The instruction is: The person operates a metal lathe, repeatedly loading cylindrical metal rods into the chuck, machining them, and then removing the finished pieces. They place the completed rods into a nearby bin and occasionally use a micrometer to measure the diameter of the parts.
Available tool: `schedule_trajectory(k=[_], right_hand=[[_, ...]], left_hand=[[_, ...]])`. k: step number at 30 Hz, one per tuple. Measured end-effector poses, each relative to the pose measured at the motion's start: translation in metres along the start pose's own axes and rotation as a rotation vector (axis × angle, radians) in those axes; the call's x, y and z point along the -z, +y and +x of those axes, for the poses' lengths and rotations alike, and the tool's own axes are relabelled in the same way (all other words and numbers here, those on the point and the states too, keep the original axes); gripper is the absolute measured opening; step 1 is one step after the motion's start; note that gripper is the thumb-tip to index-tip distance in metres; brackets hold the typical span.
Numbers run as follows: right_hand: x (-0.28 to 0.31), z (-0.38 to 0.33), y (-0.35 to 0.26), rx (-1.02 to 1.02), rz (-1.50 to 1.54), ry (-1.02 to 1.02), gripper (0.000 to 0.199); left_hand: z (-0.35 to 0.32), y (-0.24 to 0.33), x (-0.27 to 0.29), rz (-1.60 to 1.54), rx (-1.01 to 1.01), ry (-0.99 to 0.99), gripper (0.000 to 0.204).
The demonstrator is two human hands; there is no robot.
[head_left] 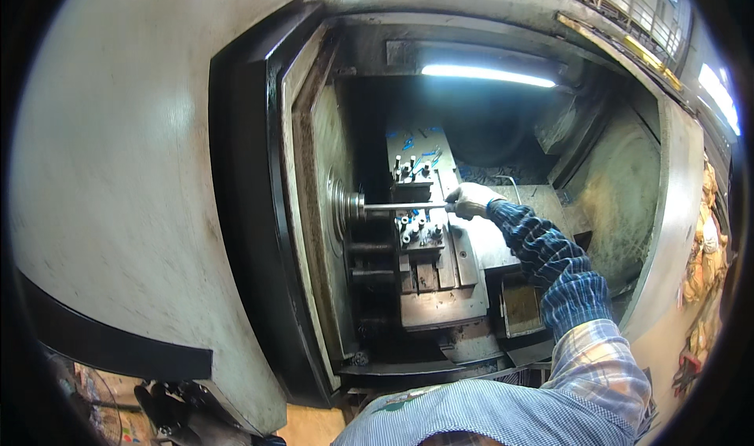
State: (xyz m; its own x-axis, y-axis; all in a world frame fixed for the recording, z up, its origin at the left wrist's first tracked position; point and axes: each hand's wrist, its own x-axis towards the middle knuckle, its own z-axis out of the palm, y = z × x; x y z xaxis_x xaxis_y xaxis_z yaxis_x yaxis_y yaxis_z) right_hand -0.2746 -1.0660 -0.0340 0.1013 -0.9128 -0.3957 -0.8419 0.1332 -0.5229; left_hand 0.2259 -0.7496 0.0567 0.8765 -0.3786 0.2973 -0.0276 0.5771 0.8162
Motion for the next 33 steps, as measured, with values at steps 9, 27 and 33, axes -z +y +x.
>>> schedule_trajectory(k=[9, 27, 33], right_hand=[[-0.049, 0.054, -0.098, 0.25, -0.302, -0.026, 0.051], [-0.091, 0.032, -0.145, 0.098, -0.477, 0.359, 0.064], [-0.079, -0.043, -0.153, 0.17, -0.464, 0.476, 0.085]], left_hand=[[-0.005, 0.008, -0.027, 0.073, -0.123, -0.062, 0.062], [0.011, -0.015, 0.025, 0.722, -0.668, -0.032, 0.053], [0.004, -0.042, 0.062, 0.802, -0.829, -0.226, 0.03]])
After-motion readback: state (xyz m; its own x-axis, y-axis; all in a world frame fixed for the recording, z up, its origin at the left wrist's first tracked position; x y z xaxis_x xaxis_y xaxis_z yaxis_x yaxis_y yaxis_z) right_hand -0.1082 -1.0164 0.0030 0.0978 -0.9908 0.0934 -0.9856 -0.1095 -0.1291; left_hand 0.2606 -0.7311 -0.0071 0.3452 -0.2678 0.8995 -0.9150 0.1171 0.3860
